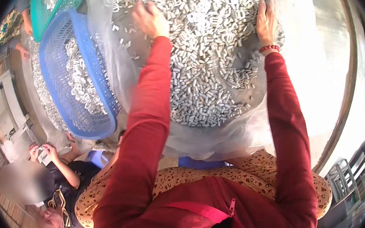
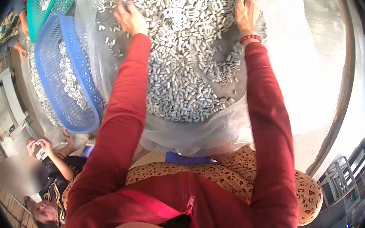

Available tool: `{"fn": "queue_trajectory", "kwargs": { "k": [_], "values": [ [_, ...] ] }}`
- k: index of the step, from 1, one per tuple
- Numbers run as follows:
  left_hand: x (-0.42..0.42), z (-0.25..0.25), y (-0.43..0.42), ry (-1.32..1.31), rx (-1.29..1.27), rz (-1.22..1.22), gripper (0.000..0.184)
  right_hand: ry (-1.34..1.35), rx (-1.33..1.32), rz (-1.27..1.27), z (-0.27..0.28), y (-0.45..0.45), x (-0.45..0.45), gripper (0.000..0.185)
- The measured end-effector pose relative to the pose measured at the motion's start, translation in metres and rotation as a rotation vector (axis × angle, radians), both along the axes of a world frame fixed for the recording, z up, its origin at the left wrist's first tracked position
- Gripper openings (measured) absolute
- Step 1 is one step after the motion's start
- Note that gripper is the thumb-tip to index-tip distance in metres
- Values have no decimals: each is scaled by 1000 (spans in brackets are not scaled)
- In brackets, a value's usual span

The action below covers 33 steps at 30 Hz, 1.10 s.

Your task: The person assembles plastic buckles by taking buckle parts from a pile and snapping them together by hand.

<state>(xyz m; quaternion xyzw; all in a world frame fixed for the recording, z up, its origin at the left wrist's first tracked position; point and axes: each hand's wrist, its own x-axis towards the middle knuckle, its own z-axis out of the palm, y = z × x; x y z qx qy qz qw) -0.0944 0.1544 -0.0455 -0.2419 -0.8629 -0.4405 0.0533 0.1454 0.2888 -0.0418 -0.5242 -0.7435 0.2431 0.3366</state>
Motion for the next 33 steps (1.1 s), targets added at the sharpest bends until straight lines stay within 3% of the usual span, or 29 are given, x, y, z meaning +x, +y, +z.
{"fn": "queue_trajectory", "kwargs": {
  "k": [2,3,6,7,11,13,14,16,17,19,21,22,23,24,25,28,31,32,33],
  "values": [
    [22,6,-10,-30,25,-76,40,-216,330,-27,-44,-6,-4,50],
    [31,3,-17,14,22,-130,38,190,-19,-170,-15,-32,-21,53],
    [66,7,-33,-68,105,-298,29,240,-94,-147,11,-79,-30,51],
    [76,8,-40,-111,79,-356,30,211,-44,-199,8,-92,-34,38],
    [100,8,-70,-256,78,-514,35,198,-158,-46,22,-162,-28,31],
    [105,10,-88,-449,104,-439,38,197,-211,64,23,-185,-20,33],
    [106,6,-94,-809,256,-389,39,191,-244,106,28,-195,-18,34],
    [115,37,-112,-1032,384,-308,41,160,-307,116,47,-212,-20,42],
    [117,48,-120,-1144,449,-267,43,339,-500,131,37,-214,-22,44],
    [111,50,-134,-1070,383,-378,46,494,-333,495,59,-220,-7,49],
    [105,72,-150,-975,233,-495,48,328,-340,513,70,-219,-2,48],
    [95,78,-155,-784,129,-641,50,285,-348,584,90,-220,4,46],
    [95,98,-163,-938,48,-597,48,316,-645,539,106,-223,6,43],
    [85,93,-162,-770,-111,-665,46,500,-840,561,95,-219,10,49],
    [74,85,-158,-593,-264,-726,43,403,-836,522,104,-220,11,51],
    [60,80,-160,45,-362,-829,40,200,-722,428,127,-225,14,61],
    [56,117,-169,-296,-421,-775,34,166,-823,457,134,-222,16,62],
    [55,124,-172,-773,-226,-749,29,165,-781,424,137,-224,15,54],
    [54,128,-178,-861,-74,-786,29,166,-739,389,141,-226,13,47]
  ]
}}
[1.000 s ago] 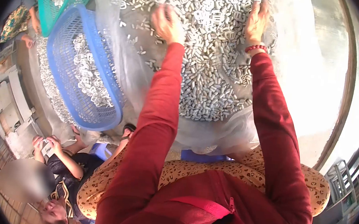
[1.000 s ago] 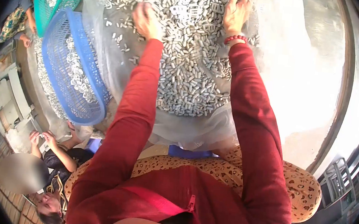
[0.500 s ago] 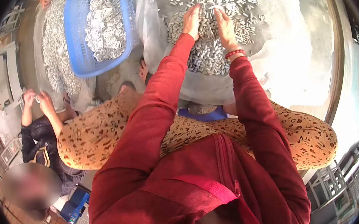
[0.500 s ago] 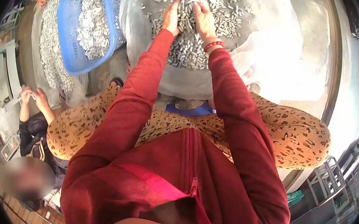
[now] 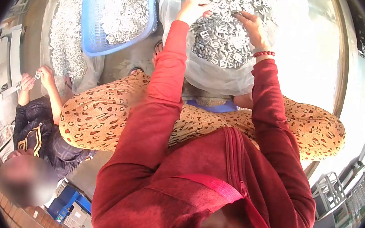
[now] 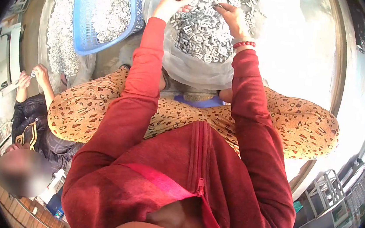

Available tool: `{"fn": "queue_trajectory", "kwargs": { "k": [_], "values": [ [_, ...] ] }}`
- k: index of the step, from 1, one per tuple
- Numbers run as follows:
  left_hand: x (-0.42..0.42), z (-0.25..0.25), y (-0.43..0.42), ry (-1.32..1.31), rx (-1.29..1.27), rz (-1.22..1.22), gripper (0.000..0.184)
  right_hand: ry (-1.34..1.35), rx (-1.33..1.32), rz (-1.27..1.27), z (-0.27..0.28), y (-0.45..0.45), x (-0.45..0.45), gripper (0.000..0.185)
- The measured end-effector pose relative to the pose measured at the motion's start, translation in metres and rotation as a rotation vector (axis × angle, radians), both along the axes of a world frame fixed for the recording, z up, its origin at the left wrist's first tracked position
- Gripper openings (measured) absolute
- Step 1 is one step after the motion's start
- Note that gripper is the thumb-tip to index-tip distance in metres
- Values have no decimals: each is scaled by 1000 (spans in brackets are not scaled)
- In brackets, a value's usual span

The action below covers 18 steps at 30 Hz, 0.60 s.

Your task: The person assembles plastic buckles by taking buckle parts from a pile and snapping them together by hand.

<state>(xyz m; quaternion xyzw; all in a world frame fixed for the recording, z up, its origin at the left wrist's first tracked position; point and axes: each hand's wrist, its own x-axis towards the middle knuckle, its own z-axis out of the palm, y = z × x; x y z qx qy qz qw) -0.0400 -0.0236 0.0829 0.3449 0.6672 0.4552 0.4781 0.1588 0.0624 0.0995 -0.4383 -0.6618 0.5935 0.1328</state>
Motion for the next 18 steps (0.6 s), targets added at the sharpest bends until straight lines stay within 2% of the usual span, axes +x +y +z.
{"fn": "queue_trajectory", "kwargs": {
  "k": [2,3,6,7,9,11,12,15,16,18],
  "values": [
    [0,0,-9,-272,207,32,29,-11,79,-84,8,-4,0,33],
    [-3,-6,-11,-399,253,42,28,-62,108,-36,18,-2,1,32],
    [6,-3,-13,-740,180,295,21,397,-250,-74,-20,17,6,30],
    [4,-14,-10,-664,117,274,31,465,-303,-76,-21,21,10,27],
    [12,-24,-2,-268,-194,155,42,400,-270,-98,-31,29,15,25],
    [25,-39,6,443,-450,-76,58,330,-226,-108,-40,33,17,23],
    [48,-25,3,703,-464,-90,56,292,-199,-105,-43,34,19,23],
    [67,-50,-1,829,-366,30,47,234,-228,-94,-43,34,23,22],
    [60,-63,3,704,-329,-14,47,221,-261,-91,-44,33,25,22],
    [36,-82,7,456,-264,-93,46,413,-425,-126,-52,32,31,22]
  ]
}}
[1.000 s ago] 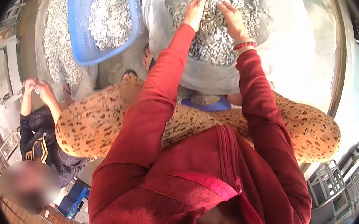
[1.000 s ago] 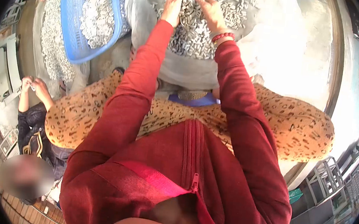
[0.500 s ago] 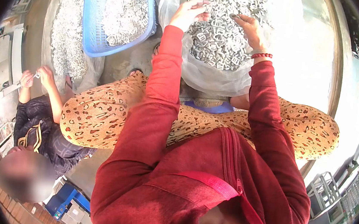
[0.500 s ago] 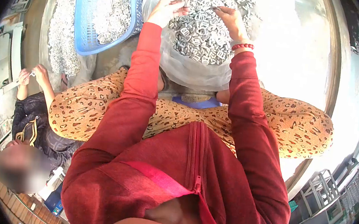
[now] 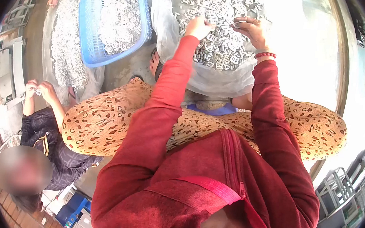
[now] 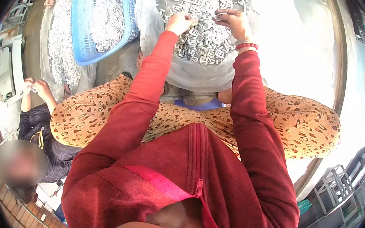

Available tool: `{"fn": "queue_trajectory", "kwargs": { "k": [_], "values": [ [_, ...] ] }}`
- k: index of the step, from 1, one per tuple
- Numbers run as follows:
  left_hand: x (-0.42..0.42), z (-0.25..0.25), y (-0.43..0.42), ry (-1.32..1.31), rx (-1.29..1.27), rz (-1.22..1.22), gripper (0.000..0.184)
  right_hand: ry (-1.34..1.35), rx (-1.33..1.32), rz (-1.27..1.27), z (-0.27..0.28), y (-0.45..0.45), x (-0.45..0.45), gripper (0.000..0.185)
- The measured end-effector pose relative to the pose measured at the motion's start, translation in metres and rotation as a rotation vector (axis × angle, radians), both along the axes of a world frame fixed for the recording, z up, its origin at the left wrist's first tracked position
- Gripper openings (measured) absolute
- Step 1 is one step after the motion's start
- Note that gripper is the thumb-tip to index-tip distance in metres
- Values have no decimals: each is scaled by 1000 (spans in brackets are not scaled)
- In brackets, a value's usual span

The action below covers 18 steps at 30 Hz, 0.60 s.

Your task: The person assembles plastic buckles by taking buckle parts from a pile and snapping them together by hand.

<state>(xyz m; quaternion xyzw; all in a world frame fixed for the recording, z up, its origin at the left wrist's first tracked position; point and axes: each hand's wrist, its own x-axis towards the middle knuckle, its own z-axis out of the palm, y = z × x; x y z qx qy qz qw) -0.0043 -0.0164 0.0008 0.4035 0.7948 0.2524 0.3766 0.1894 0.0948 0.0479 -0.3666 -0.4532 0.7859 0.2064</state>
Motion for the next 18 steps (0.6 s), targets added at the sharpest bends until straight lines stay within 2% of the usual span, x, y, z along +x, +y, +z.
{"fn": "queue_trajectory", "kwargs": {
  "k": [1,2,4,6,7,10,11,14,15,16,17,18],
  "values": [
    [2,47,-3,164,78,-35,36,85,-60,-33,-4,1,1,22],
    [-10,45,-3,-148,179,55,28,171,-123,-66,-9,0,2,21],
    [-34,65,-5,-549,137,147,25,206,-180,-4,3,3,2,19],
    [-48,71,-11,-803,280,199,22,232,-208,17,4,6,0,18],
    [-52,74,-12,-931,357,223,21,181,-167,26,6,6,-2,20],
    [-53,80,-24,-1369,581,179,16,-329,77,181,2,10,3,29],
    [-48,80,-28,-1343,591,274,15,-504,159,230,0,10,5,33],
    [-43,64,-33,-1238,471,555,14,-837,667,401,-27,-7,12,36],
    [-56,40,-34,-1388,378,410,18,-785,724,357,-45,-12,14,38],
    [-53,36,-35,-1028,251,312,20,-730,780,315,-57,-16,13,40],
    [-47,32,-36,-666,127,215,23,-741,872,278,-68,-17,13,32],
    [-42,27,-39,-302,2,118,26,-681,725,261,-61,-17,9,30]
  ]
}}
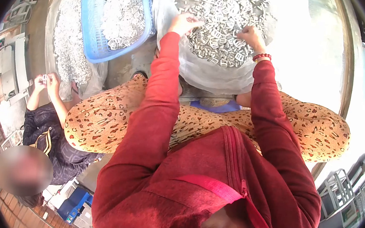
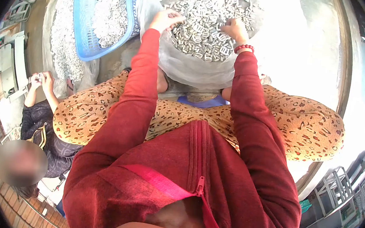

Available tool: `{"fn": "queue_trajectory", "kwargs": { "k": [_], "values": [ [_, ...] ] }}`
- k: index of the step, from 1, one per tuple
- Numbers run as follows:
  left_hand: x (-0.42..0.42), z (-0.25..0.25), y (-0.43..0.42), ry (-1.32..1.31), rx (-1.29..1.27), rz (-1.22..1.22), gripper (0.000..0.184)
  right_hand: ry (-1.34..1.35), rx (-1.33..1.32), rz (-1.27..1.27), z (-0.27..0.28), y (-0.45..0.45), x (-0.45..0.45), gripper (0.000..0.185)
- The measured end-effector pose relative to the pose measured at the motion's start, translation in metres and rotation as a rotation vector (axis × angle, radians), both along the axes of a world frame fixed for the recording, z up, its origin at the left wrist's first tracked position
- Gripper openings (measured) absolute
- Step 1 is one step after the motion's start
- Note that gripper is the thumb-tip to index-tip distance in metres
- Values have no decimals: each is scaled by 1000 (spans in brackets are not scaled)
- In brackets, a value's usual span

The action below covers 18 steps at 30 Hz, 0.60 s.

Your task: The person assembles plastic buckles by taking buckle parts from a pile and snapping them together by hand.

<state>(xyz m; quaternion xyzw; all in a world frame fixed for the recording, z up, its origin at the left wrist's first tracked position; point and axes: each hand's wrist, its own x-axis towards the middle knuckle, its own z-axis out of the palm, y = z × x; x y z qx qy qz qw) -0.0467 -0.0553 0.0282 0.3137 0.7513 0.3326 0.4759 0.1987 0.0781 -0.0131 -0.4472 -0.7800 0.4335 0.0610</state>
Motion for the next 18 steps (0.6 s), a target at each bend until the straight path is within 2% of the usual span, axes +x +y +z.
{"fn": "queue_trajectory", "kwargs": {
  "k": [1,2,3,4,5,6,10,13,15,17,18],
  "values": [
    [3,-11,-3,190,-111,-23,30,55,-143,-46,19,2,-6,27],
    [1,-38,-8,381,-54,-54,29,112,-279,-92,37,4,-11,25],
    [-2,-50,-8,439,-27,-33,28,290,-458,-153,49,6,-14,21],
    [1,-47,-4,493,4,-15,27,345,-537,-117,65,14,-13,20],
    [2,-41,-2,256,81,87,25,470,-558,-156,69,15,-14,18],
    [5,-16,2,16,156,185,22,596,-575,-193,73,16,-15,17],
    [10,64,22,-323,197,-60,18,913,-805,-99,88,14,-22,23],
    [20,84,29,-180,152,-225,14,1024,-1028,-78,95,3,-29,30],
    [32,111,33,-157,131,-289,14,893,-1013,-156,85,-3,-34,35],
    [35,105,39,25,70,-365,14,816,-1009,-246,86,-9,-36,38],
    [36,102,40,121,38,-397,14,867,-1046,-233,91,-11,-36,34]
  ]
}}
